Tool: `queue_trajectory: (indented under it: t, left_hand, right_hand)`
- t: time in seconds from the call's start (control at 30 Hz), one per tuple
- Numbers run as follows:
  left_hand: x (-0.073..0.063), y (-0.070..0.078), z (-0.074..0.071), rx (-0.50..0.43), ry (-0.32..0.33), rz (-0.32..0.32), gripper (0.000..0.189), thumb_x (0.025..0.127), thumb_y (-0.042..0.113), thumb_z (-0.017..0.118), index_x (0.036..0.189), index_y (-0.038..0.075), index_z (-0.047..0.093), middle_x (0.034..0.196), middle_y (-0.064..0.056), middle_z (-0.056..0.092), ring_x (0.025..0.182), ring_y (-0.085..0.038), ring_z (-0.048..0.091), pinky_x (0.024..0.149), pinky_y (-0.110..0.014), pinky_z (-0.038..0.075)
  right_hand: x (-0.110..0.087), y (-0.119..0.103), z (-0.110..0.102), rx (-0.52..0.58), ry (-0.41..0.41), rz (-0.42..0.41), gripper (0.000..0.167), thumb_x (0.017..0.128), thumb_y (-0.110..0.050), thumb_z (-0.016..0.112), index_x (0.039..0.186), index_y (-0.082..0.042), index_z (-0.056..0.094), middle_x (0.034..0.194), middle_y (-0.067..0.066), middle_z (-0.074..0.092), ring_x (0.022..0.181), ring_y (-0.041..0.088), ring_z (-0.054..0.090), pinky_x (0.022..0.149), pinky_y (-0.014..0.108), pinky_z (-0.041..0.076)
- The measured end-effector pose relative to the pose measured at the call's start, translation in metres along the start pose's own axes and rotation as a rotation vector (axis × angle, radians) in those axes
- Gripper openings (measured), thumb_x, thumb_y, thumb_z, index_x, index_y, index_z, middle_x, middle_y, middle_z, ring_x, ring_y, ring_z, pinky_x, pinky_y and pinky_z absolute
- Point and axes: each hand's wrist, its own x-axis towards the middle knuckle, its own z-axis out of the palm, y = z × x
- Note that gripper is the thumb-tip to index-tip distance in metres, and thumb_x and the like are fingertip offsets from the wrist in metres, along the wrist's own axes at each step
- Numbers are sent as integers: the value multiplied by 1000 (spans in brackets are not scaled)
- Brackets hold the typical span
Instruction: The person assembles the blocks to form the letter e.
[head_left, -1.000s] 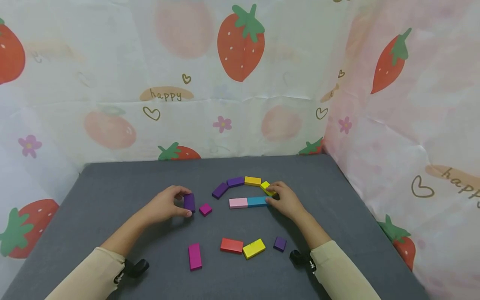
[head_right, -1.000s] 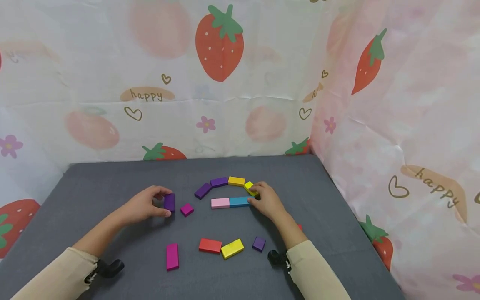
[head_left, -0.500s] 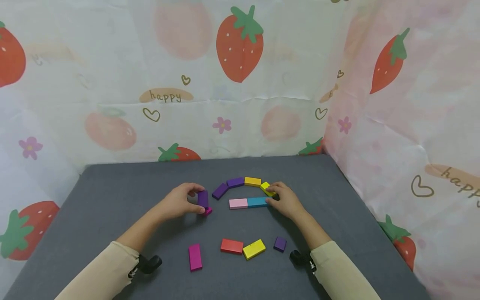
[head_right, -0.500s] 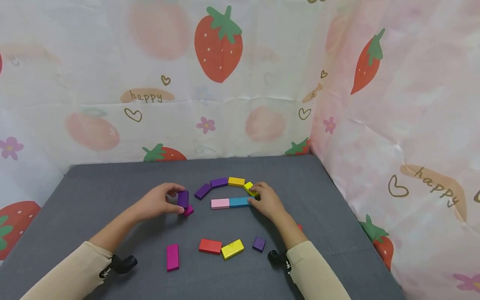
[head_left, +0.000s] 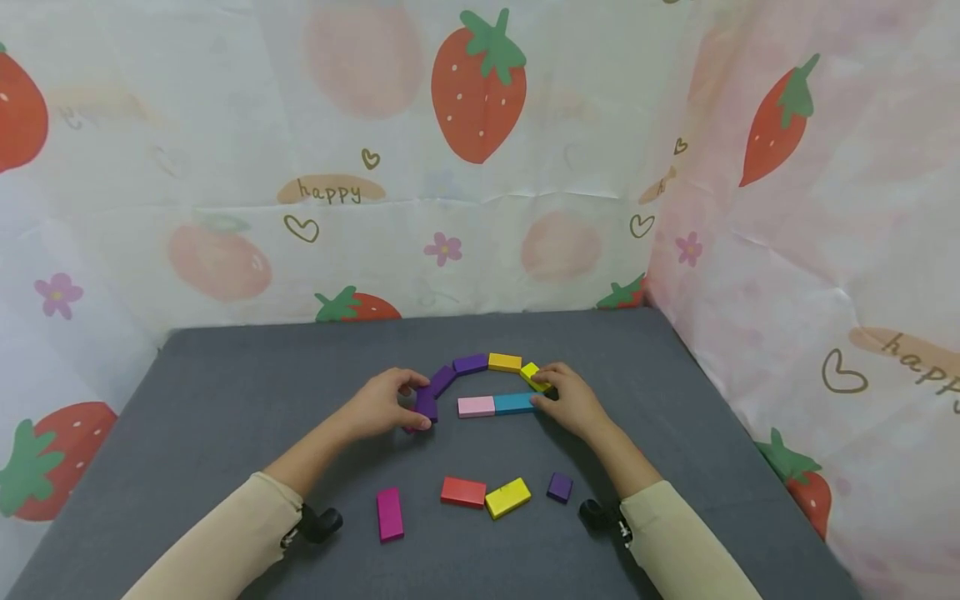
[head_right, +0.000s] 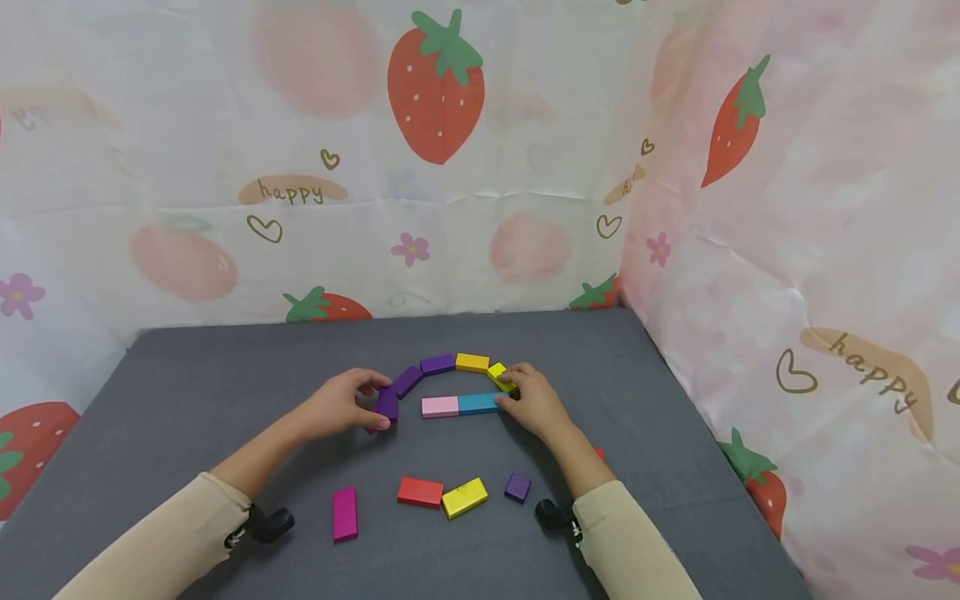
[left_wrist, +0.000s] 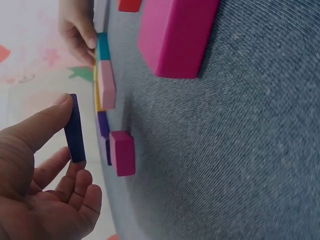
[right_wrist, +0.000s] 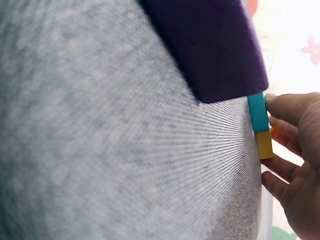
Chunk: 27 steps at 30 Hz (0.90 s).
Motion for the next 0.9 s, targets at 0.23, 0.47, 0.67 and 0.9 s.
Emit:
queue_trajectory:
  t: [0.23, 0.47, 0.67, 0.9]
  left_hand:
    - [6, -1, 9, 17, -9, -5, 63, 78, 31, 91, 133, 14, 65, 130, -9, 61, 119, -27, 57, 98, -47, 49]
    - [7, -3, 14, 26, -21, 20, 62, 76, 29, 92, 130, 11, 66, 130, -11, 62, 120, -28, 59, 103, -48, 48]
    - [8, -6, 16, 41, -23, 34, 63, 75, 28, 93, 129, 9, 67, 129, -12, 63, 123, -30, 58, 107, -50, 45]
    - [8, -11, 16, 51, -25, 18, 63, 75, 27, 93, 128, 7, 66, 128, -13, 64, 122, -30, 58, 107, -50, 45]
  right_hand:
    - [0, 0, 0, 4, -4, 3, 42, 96, -23, 73, 134, -6, 66, 141, 11, 56, 130, 33, 55, 108, 52, 45]
    - [0, -1, 1, 1, -2, 11, 42, 96, -23, 74, 134, -7, 66, 140, 11, 56, 130, 33, 55, 109, 52, 45]
    - [0, -2, 0, 0, 0, 2, 42, 96, -22, 74, 134, -6, 66, 140, 11, 56, 130, 33, 55, 108, 52, 45]
    - [1, -1, 0, 7, -2, 7, 42, 96, -22, 74, 134, -6, 66, 140, 11, 56, 130, 33, 54, 109, 52, 44]
